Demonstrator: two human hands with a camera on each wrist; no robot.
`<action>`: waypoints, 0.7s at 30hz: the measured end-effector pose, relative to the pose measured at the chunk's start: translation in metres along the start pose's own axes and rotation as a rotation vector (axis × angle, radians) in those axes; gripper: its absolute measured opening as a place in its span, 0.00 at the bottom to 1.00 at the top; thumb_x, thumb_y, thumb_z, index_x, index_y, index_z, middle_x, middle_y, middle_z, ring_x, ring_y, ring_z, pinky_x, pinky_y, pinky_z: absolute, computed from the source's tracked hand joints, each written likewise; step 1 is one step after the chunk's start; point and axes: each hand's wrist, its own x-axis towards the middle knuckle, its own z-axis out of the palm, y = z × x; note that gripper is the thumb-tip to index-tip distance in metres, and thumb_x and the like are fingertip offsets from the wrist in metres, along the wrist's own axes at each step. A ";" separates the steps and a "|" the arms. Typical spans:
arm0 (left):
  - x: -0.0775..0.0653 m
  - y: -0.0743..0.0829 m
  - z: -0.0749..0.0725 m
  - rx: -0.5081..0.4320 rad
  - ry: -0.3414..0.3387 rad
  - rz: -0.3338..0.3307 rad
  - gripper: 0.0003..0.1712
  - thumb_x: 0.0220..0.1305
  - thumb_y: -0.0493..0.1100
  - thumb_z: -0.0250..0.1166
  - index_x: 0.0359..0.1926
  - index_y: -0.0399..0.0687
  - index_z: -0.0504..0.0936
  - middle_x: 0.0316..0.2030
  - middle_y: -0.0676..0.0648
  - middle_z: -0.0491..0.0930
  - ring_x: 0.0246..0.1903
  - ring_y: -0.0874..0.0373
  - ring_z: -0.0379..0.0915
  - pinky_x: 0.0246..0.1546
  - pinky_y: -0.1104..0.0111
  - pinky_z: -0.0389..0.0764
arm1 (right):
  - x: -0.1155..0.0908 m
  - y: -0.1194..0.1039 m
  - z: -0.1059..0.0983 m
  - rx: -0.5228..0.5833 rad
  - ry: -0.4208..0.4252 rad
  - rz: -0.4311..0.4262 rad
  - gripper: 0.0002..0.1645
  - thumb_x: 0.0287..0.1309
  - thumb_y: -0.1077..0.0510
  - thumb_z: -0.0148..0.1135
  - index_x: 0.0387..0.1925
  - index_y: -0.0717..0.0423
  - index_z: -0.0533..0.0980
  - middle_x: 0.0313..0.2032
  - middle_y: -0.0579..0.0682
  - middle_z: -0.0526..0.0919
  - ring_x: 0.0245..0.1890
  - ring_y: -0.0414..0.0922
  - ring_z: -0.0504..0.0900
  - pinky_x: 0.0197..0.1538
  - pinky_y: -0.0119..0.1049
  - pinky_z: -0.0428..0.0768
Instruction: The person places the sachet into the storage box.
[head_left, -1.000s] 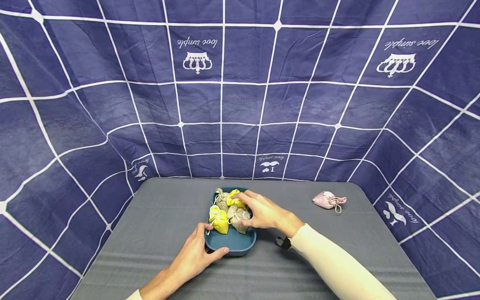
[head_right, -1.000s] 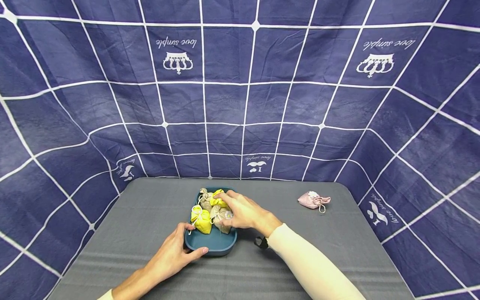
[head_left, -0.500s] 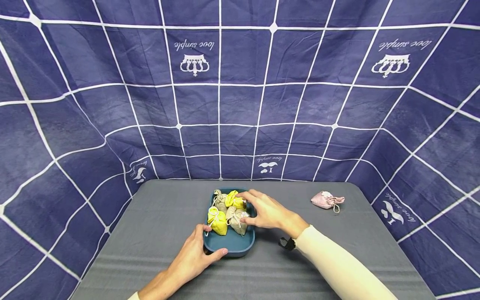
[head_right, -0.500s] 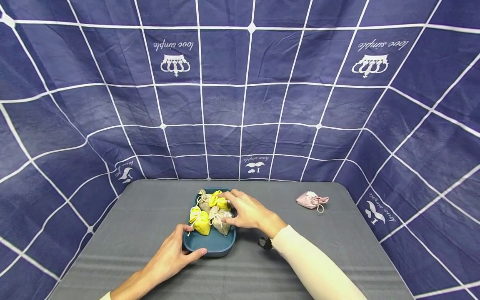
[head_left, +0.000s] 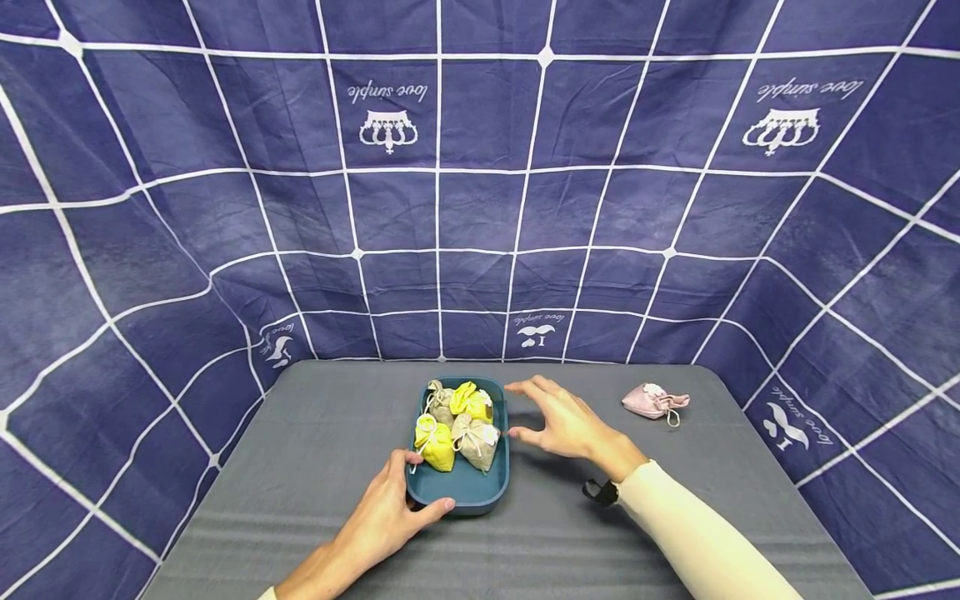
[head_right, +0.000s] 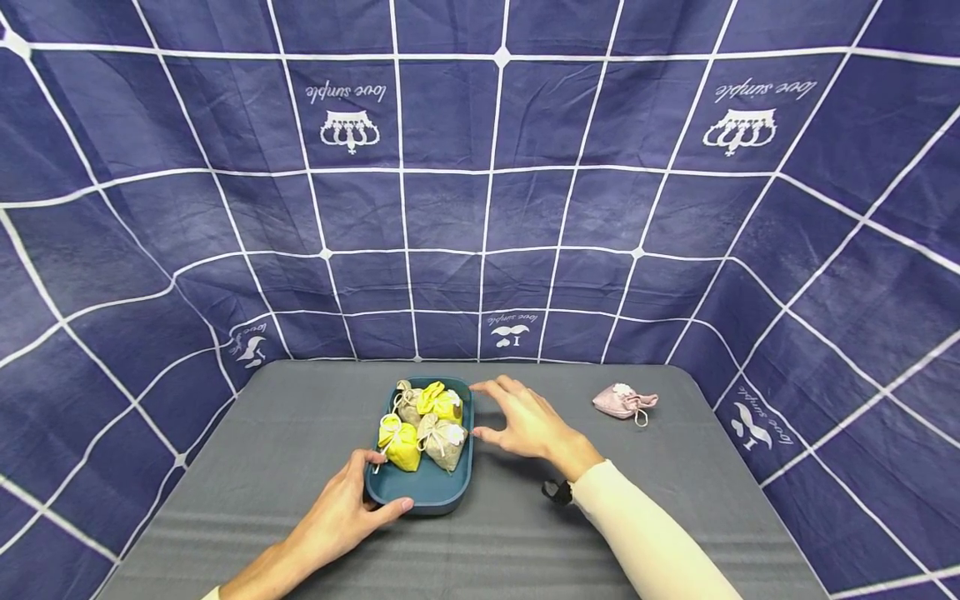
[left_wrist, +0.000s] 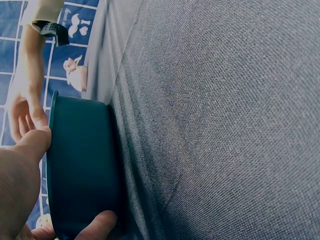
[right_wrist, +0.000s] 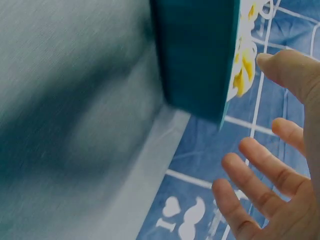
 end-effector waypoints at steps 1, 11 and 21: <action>0.000 0.000 0.000 -0.001 0.000 0.000 0.49 0.56 0.65 0.92 0.66 0.46 0.77 0.63 0.41 0.88 0.62 0.44 0.87 0.65 0.46 0.88 | -0.003 0.003 -0.002 -0.002 0.010 0.011 0.43 0.69 0.40 0.84 0.80 0.38 0.78 0.69 0.48 0.87 0.68 0.51 0.90 0.65 0.60 0.91; -0.001 0.001 -0.001 0.002 -0.007 -0.012 0.49 0.57 0.66 0.91 0.67 0.47 0.76 0.64 0.41 0.88 0.62 0.44 0.87 0.65 0.46 0.88 | -0.023 0.035 -0.016 -0.032 0.101 0.076 0.41 0.65 0.40 0.87 0.76 0.39 0.82 0.68 0.47 0.86 0.68 0.56 0.89 0.65 0.62 0.90; -0.001 0.001 0.000 0.006 -0.003 -0.009 0.50 0.57 0.66 0.91 0.67 0.47 0.77 0.64 0.41 0.87 0.62 0.44 0.87 0.65 0.46 0.88 | -0.044 0.070 -0.025 -0.055 0.150 0.136 0.41 0.64 0.41 0.88 0.74 0.46 0.83 0.68 0.55 0.87 0.71 0.62 0.86 0.70 0.70 0.85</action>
